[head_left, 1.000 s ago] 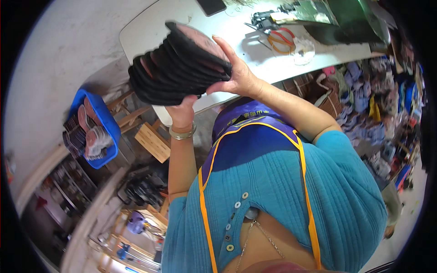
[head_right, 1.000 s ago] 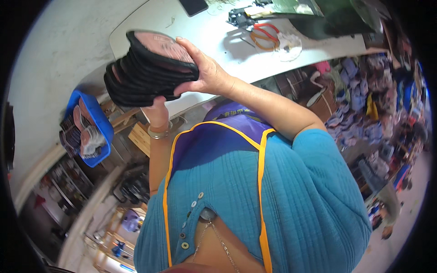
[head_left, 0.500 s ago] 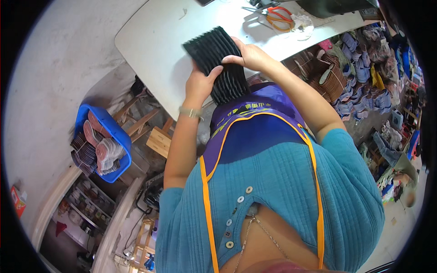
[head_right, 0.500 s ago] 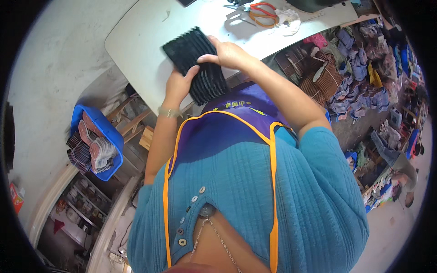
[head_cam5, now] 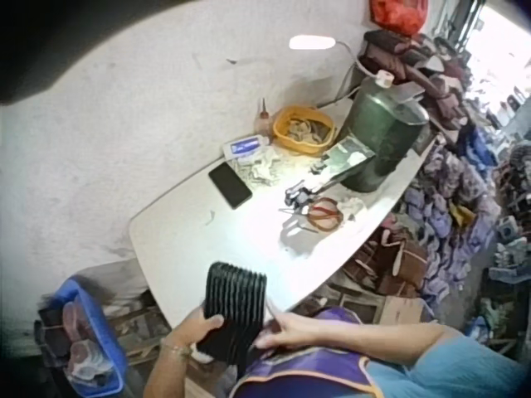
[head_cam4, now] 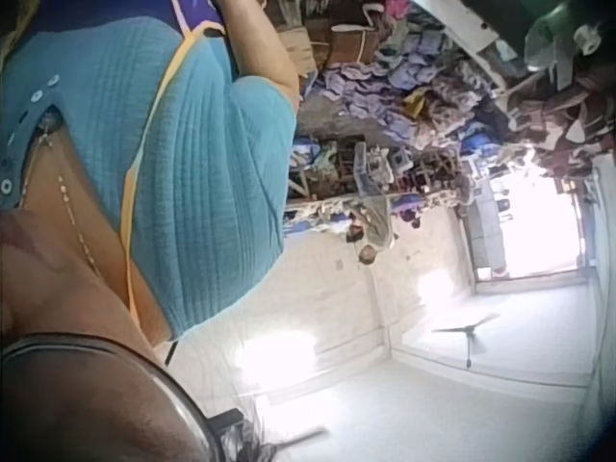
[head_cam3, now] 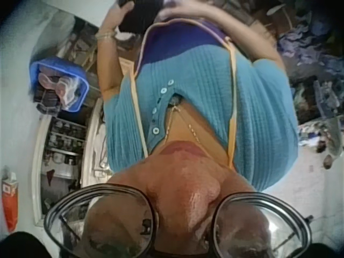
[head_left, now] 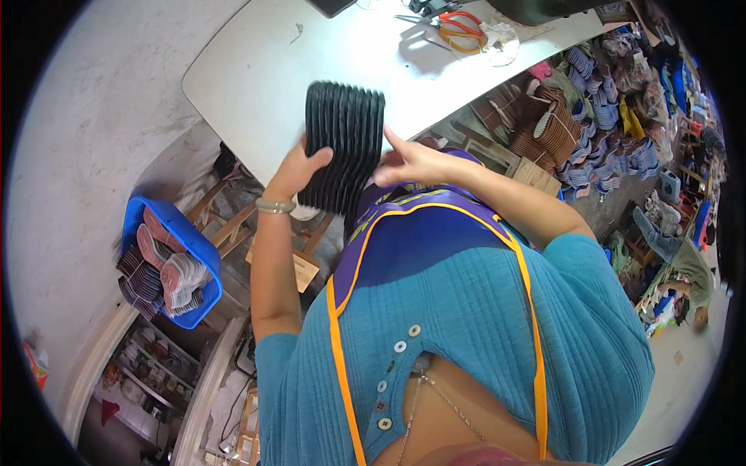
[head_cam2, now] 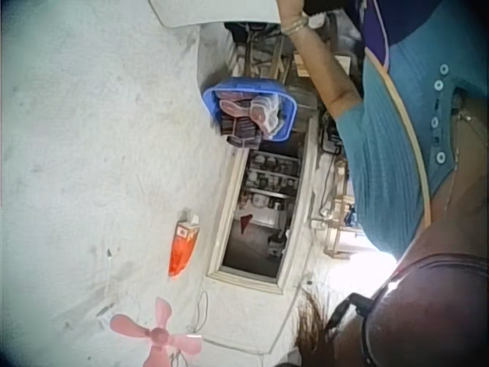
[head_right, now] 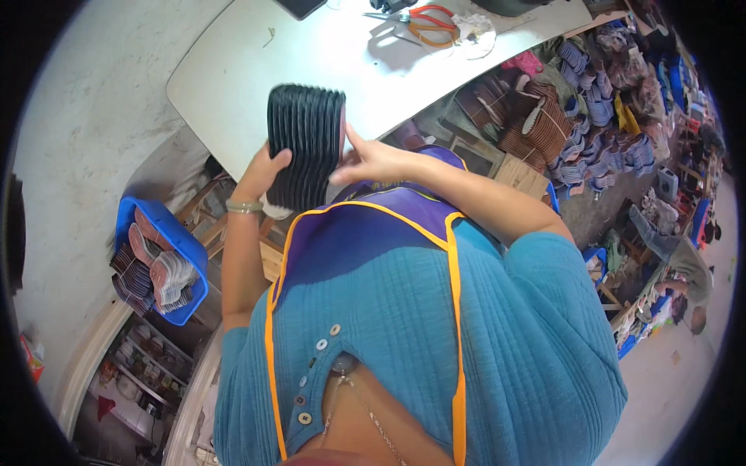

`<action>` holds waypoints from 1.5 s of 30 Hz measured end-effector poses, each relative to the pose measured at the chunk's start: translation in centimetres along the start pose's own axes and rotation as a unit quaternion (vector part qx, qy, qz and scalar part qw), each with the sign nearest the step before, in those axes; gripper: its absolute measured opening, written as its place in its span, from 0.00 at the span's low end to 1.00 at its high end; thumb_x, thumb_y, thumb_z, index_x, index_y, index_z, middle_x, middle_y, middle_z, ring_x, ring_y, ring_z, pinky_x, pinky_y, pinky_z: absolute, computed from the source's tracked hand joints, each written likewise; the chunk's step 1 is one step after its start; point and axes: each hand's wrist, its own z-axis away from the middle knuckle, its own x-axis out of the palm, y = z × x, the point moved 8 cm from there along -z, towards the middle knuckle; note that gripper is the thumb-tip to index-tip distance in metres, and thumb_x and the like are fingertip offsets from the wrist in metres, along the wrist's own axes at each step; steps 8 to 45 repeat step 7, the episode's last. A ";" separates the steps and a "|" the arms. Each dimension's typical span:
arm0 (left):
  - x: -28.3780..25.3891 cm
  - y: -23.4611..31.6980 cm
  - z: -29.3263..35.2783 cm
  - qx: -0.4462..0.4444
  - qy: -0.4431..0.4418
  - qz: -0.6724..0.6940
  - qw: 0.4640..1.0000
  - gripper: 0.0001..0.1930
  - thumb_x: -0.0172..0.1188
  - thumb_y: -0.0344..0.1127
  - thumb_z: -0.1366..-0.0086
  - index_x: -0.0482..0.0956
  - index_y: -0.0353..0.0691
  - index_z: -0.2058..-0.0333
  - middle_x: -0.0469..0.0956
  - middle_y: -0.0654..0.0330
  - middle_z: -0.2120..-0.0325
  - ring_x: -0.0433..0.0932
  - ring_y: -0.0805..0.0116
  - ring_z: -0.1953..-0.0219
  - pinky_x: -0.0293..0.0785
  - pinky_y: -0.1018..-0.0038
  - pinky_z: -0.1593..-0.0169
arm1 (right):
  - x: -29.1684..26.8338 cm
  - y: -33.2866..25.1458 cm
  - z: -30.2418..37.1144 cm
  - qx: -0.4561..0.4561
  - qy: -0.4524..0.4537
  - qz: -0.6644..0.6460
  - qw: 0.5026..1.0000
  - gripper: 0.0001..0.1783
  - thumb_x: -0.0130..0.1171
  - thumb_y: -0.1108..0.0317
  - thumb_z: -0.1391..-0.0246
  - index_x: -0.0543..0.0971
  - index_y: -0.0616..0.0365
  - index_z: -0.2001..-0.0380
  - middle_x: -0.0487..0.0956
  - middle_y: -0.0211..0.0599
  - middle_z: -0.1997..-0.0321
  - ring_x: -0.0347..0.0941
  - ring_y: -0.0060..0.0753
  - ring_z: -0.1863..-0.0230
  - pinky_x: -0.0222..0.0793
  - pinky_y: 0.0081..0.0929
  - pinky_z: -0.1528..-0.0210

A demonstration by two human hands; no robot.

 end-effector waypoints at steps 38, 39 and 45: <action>6.9 -0.2 2.1 0.008 -0.118 -0.061 0.991 0.42 0.62 0.52 0.43 0.54 0.37 0.36 0.65 0.57 0.42 0.64 0.69 0.42 0.56 0.74 0.38 | -22.6 6.1 2.7 0.114 0.367 0.265 0.884 0.16 0.55 0.64 0.44 0.79 0.52 0.53 0.81 0.43 0.59 0.79 0.32 0.59 0.72 0.24 0.55; 6.9 -0.2 2.1 0.008 -0.118 -0.061 0.991 0.42 0.62 0.52 0.43 0.54 0.37 0.36 0.65 0.57 0.42 0.64 0.69 0.42 0.56 0.74 0.38 | -22.6 6.1 2.7 0.114 0.367 0.265 0.884 0.16 0.55 0.64 0.44 0.79 0.52 0.53 0.81 0.43 0.59 0.79 0.32 0.59 0.72 0.24 0.55; 6.9 -0.2 2.1 0.008 -0.118 -0.061 0.991 0.42 0.62 0.52 0.43 0.54 0.37 0.36 0.65 0.57 0.42 0.64 0.69 0.42 0.56 0.74 0.38 | -22.6 6.1 2.7 0.114 0.367 0.265 0.884 0.16 0.55 0.64 0.44 0.79 0.52 0.53 0.81 0.43 0.59 0.79 0.32 0.59 0.72 0.24 0.55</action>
